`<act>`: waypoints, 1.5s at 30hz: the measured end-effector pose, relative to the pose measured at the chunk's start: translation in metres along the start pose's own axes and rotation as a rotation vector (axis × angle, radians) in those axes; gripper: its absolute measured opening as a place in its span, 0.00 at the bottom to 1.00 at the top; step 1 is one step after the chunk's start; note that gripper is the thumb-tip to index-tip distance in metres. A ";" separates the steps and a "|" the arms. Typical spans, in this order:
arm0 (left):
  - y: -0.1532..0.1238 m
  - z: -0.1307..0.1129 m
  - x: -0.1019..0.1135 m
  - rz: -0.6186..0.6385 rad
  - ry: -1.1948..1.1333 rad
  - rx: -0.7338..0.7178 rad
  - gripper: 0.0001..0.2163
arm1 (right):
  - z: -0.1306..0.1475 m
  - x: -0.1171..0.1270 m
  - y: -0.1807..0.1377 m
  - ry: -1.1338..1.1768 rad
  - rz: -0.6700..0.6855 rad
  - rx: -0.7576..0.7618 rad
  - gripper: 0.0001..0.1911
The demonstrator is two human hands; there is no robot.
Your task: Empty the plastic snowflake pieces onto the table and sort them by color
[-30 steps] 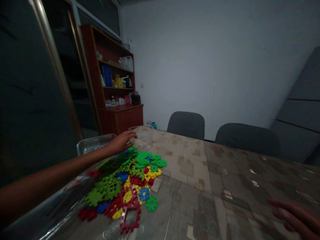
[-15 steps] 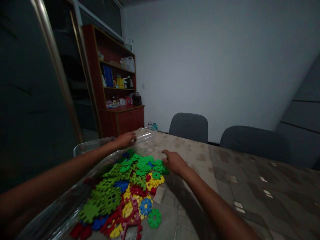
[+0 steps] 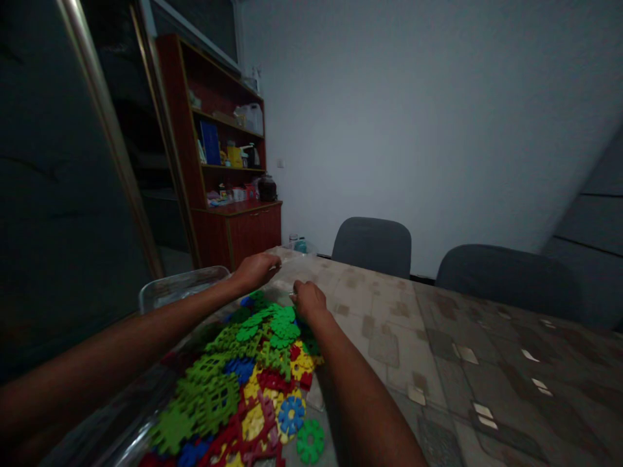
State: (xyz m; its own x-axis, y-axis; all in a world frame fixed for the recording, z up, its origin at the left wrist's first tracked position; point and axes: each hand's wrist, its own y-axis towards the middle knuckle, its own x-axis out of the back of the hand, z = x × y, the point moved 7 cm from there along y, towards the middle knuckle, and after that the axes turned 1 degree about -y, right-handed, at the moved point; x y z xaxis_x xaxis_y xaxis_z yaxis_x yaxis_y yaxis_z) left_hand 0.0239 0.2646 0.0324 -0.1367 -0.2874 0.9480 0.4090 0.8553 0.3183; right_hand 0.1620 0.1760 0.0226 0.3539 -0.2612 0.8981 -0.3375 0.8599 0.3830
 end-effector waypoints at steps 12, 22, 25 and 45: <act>0.013 -0.134 0.023 -0.136 -0.122 -0.199 0.07 | -0.185 0.083 -0.091 -0.351 0.087 -0.566 0.17; 0.017 -0.334 -0.051 0.102 -0.214 -0.492 0.13 | -0.254 0.109 -0.229 -0.513 0.286 -0.777 0.11; 0.006 -0.369 -0.065 0.162 -0.235 -0.552 0.13 | -0.247 0.107 -0.239 -0.553 0.339 -0.764 0.11; -0.034 -0.372 -0.066 0.226 -0.423 -0.697 0.14 | -0.217 0.115 -0.264 -0.562 0.371 -0.658 0.13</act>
State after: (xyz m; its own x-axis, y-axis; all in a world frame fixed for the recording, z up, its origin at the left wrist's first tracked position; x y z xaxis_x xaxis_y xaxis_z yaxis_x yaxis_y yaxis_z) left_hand 0.3550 0.0937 -0.0414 -0.2540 0.1631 0.9534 0.9112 0.3710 0.1793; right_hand 0.4806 0.0143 -0.0219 -0.2086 0.0535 0.9765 0.2767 0.9609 0.0064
